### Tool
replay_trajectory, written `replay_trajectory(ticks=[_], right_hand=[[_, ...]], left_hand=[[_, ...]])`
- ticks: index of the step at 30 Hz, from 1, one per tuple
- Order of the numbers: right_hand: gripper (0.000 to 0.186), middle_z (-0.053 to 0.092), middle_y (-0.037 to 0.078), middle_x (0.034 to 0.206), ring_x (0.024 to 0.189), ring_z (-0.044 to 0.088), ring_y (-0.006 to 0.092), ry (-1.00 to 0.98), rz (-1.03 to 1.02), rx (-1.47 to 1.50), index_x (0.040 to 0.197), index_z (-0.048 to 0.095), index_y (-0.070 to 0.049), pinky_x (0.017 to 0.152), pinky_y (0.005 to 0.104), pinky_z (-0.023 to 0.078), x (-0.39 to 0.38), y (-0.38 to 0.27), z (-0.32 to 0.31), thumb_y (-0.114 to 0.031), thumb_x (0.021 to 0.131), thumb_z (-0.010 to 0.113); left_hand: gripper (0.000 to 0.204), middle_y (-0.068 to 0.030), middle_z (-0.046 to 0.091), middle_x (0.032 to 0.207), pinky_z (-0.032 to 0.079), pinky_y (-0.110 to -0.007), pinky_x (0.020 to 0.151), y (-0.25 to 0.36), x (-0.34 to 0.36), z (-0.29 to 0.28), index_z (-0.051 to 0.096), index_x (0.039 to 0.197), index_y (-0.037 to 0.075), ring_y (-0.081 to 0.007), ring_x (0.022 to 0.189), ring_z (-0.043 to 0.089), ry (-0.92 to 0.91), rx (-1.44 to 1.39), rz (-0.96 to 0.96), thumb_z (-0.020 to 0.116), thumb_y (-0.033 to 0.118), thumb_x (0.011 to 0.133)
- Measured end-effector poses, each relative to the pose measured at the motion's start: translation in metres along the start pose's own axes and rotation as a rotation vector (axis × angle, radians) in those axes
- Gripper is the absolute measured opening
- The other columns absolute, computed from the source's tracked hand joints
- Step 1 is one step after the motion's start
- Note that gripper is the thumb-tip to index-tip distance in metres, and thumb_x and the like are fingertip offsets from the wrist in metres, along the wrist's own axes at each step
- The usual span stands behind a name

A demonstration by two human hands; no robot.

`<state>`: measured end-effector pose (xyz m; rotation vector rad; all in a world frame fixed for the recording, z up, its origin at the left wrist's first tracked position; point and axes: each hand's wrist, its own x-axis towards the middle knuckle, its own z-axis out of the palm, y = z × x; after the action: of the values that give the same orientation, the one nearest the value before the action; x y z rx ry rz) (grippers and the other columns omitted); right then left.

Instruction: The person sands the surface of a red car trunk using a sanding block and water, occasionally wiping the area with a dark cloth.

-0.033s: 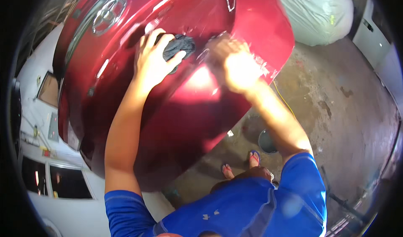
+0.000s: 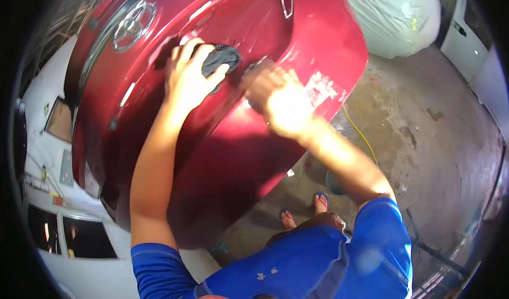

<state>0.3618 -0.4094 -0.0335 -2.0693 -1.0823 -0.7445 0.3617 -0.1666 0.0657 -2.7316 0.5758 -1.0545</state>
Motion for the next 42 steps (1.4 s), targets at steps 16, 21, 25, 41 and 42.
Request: replay_trajectory(ticks=[16, 21, 25, 41, 42], right_hand=[[0.047, 0.071, 0.016, 0.134, 0.121, 0.07, 0.037, 0.011, 0.062, -0.052, 0.138, 0.066, -0.008, 0.102, 0.046, 0.057, 0.005, 0.009, -0.036, -0.005, 0.092, 0.063], [0.029, 0.075, 0.015, 0.116, 0.106, 0.076, 0.0224, 0.337, 0.652, 0.766, 0.136, 0.064, 0.004, 0.097, 0.0349, 0.061, -0.001, 0.0, -0.062, -0.008, 0.11, 0.059], [0.032, 0.074, 0.014, 0.121, 0.112, 0.074, 0.0244, 0.192, 0.697, 1.154, 0.138, 0.062, 0.002, 0.1, 0.0345, 0.06, -0.005, -0.033, -0.039, -0.012, 0.109, 0.062], [0.027, 0.078, 0.008, 0.104, 0.1, 0.072, 0.0153, 0.11, 0.671, 1.051, 0.119, 0.075, 0.0, 0.091, 0.0323, 0.058, -0.013, -0.067, -0.052, -0.014, 0.097, 0.081], [0.028, 0.078, 0.007, 0.103, 0.099, 0.072, 0.0147, 0.114, 0.674, 1.061, 0.119, 0.075, 0.0, 0.09, 0.032, 0.058, -0.016, -0.068, -0.053, -0.013, 0.095, 0.082]], left_hand=[[0.041, -0.0149, 0.054, 0.142, 0.043, -0.057, 0.113, -0.034, -0.014, -0.033, 0.068, 0.135, 0.015, -0.0418, 0.132, 0.051, -0.112, 0.066, 0.18, 0.072, 0.027, 0.096], [0.068, -0.0238, 0.039, 0.165, 0.022, -0.067, 0.124, -0.016, -0.028, -0.055, 0.07, 0.124, 0.0, -0.0484, 0.155, 0.031, -0.079, 0.048, 0.215, 0.076, 0.059, 0.089], [0.051, -0.0238, 0.057, 0.151, 0.049, -0.046, 0.113, 0.007, -0.021, -0.051, 0.057, 0.147, -0.002, -0.038, 0.135, 0.062, -0.047, -0.736, 0.224, 0.069, 0.005, 0.098], [0.026, -0.0116, 0.069, 0.115, 0.06, -0.031, 0.084, 0.024, -0.028, -0.062, 0.063, 0.129, -0.003, -0.0163, 0.101, 0.07, -0.665, -1.73, -0.211, 0.061, 0.012, 0.107], [0.024, -0.0114, 0.069, 0.114, 0.06, -0.031, 0.083, 0.025, -0.03, -0.063, 0.064, 0.127, -0.003, -0.0154, 0.098, 0.07, -0.655, -1.693, -0.174, 0.062, 0.009, 0.106]])
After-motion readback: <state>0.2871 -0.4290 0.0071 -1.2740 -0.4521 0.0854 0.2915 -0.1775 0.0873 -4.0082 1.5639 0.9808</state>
